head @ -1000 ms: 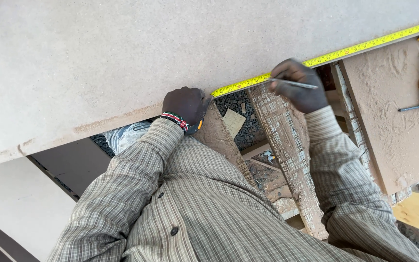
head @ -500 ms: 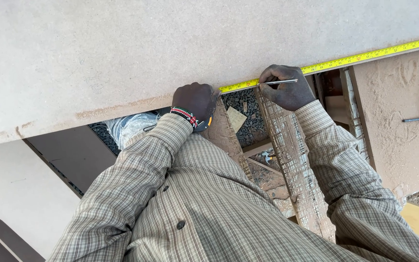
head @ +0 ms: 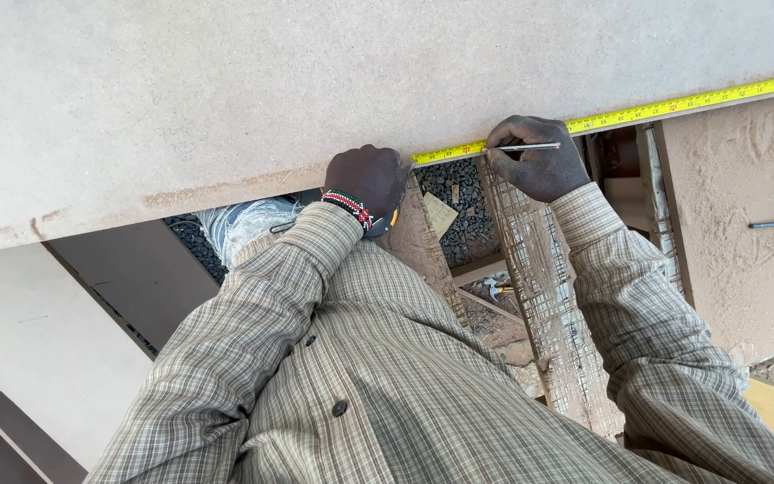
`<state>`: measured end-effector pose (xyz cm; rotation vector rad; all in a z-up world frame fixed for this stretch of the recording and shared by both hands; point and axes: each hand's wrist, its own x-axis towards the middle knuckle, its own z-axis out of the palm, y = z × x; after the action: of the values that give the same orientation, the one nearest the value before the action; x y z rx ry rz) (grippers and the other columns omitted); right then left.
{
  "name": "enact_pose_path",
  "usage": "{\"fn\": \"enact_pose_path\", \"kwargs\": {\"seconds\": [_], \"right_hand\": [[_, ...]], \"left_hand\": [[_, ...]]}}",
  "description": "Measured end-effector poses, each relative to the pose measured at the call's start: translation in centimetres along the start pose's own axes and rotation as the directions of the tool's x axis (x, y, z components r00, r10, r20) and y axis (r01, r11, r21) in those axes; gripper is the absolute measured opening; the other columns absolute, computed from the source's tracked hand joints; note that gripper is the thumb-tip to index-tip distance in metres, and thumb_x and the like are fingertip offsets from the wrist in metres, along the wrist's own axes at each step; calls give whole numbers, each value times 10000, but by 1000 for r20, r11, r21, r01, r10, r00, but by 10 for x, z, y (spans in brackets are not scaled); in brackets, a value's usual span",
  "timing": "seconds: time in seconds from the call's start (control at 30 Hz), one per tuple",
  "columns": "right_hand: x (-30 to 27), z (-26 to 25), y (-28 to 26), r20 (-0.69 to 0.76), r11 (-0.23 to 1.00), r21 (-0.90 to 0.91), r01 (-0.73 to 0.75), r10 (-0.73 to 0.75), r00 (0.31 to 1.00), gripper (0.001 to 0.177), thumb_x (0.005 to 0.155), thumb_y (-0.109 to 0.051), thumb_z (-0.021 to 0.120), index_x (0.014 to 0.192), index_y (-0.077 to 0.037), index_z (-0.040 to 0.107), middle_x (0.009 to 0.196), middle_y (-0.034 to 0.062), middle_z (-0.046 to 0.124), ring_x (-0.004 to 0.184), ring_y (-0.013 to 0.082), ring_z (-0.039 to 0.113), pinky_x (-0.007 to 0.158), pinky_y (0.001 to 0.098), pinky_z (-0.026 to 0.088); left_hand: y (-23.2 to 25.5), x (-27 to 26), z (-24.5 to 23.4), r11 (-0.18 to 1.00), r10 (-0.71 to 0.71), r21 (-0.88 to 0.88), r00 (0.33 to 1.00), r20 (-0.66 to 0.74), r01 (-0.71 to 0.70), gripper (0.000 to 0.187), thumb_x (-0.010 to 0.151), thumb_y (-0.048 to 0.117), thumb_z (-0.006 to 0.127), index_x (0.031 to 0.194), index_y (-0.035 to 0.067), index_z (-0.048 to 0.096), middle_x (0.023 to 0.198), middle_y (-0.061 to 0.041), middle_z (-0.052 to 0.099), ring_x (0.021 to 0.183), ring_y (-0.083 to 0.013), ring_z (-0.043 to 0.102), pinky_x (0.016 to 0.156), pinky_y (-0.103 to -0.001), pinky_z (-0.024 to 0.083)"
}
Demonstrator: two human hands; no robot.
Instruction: Measuring and marking wooden boards using a tape measure and pencil in a workshop environment.
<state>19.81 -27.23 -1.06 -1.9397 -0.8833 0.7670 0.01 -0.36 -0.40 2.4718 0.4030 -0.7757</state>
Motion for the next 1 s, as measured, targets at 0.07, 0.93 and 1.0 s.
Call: {"fn": "enact_pose_path", "kwargs": {"seconds": [0.07,0.93,1.0], "right_hand": [[0,0,1,-22,1000,1,3,-3,1000,121,1062,-5,910,1172,7,859,955,261,786,902,328,785,777,466,644],[-5,0,2,-22,1000,-16,-19,19,1000,114,1059,-23,884,1170,-23,856,992,248,808,954,362,806,853,507,644],[-7,-1,3,-28,1000,-19,-25,24,999,133,1046,-30,876,1178,-38,858,1001,234,811,976,370,805,881,516,641]], "left_hand": [[0,2,2,1000,-10,-15,1000,6,10,466,1163,496,605,1223,130,887,1090,-205,889,1123,-432,885,996,-558,682],[3,-2,-11,999,-12,-32,999,32,13,428,1158,451,636,1236,110,882,1119,-214,891,1158,-435,879,1030,-568,682],[5,-1,-12,1000,-7,-27,999,35,8,419,1147,453,658,1240,112,882,1124,-217,891,1163,-435,879,1031,-572,683]]}}
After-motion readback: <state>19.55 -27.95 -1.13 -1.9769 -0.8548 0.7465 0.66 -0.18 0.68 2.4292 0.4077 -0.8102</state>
